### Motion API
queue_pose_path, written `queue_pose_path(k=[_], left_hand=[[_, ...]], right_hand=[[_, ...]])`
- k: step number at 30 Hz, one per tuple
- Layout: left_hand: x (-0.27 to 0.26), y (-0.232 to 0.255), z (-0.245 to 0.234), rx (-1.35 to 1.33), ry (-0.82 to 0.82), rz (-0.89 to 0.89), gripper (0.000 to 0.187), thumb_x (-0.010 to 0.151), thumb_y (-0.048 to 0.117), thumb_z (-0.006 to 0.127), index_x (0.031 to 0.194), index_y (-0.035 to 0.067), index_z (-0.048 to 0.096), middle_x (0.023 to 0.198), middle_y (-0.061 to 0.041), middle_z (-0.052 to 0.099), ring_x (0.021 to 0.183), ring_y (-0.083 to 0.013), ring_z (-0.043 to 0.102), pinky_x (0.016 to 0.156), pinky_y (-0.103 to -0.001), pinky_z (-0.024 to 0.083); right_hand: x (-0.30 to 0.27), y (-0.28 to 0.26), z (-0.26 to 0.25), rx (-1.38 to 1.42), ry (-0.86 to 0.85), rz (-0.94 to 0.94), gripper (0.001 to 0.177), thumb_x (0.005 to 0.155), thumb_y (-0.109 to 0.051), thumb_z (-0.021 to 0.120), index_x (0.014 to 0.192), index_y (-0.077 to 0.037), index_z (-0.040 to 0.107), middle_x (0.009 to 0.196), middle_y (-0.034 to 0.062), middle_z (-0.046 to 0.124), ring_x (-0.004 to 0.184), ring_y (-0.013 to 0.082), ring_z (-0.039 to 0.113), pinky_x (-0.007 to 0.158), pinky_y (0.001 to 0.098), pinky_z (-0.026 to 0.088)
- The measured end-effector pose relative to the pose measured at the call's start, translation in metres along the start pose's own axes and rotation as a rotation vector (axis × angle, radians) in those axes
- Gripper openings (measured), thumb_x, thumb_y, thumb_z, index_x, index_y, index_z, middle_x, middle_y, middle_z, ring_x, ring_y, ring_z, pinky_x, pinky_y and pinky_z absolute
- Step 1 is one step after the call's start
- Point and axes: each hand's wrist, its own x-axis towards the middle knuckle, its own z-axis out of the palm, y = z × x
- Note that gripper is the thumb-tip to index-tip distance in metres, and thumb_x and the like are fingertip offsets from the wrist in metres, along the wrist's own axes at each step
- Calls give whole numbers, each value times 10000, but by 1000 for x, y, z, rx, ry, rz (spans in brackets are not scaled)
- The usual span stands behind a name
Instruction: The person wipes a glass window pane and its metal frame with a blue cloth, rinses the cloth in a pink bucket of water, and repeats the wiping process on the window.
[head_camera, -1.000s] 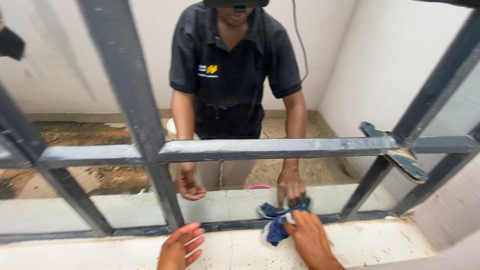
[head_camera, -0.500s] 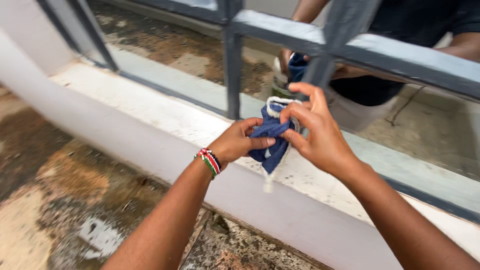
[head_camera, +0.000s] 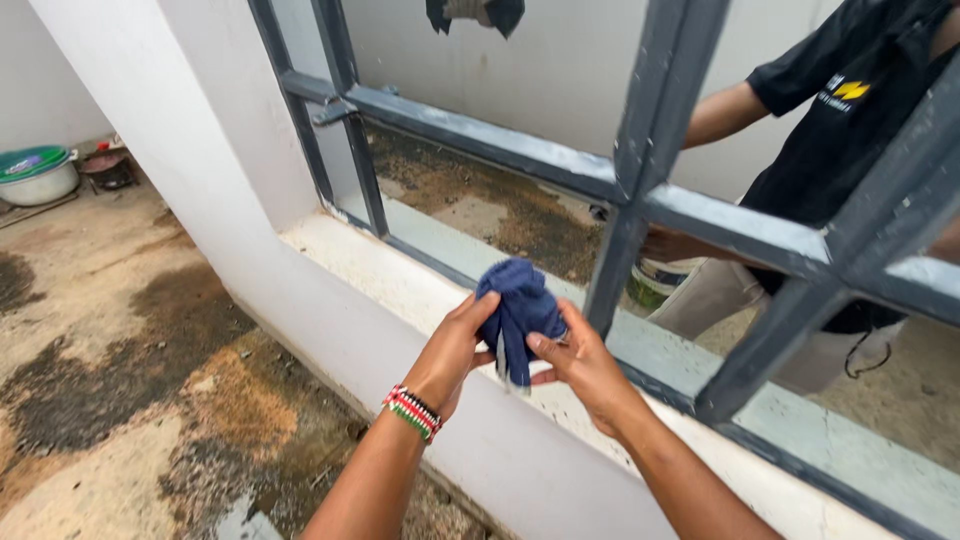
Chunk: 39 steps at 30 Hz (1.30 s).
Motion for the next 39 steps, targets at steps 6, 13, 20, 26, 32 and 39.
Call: queue_pose_path(k=[6,13,20,26,32,39], left_hand=[[19,35,-80,-97,-100,47,522,910,289,615,1405,125,604,1219,-4,714,1116,-119,652,964,-322,481],[145,57,-195,31,-398,-13,483,833,103,685,1312,51,646,1153,-59,772,1030,-129,720,921,-263,542],[266,32,-192,113,-358,210,328,754,-73,740,1071,11,716,968,-114,752,873,-173,694,820,-287,557],[211,131,-139,570,-226,726,264,737,11,737,980,106,700,931,-69,641,875,-244,690,801,-344,544],[185,222,-93,528,-177,1046,399,778,-36,668,1150,82,581,1133,-99,611,925,-344,671,774,-472,539],[221,147,-148,943,-233,1631,493,736,-16,667,1222,50,621,1365,-175,590,1261,-351,598,1040,-457,482]], right_hand=[[56,6,30,-79,139,-62,400,890,-155,754,1230,-44,575,975,40,705,847,127,634,785,269,535],[103,-38,84,-370,335,-111,374,862,-63,705,1205,-195,636,886,-16,623,711,76,516,638,248,451],[116,-56,100,-609,721,-13,334,815,-109,784,1130,-219,762,1008,-17,691,694,105,582,648,253,512],[97,-135,91,-1307,1082,-492,310,629,-95,896,896,-222,803,948,66,520,877,255,578,724,341,517],[111,-209,115,-1279,1371,-567,335,823,13,702,1098,-179,698,1195,157,476,900,324,620,796,404,557],[110,-135,96,-1865,851,-687,418,753,-167,743,1151,-84,647,1242,183,570,1102,411,588,925,484,476]])
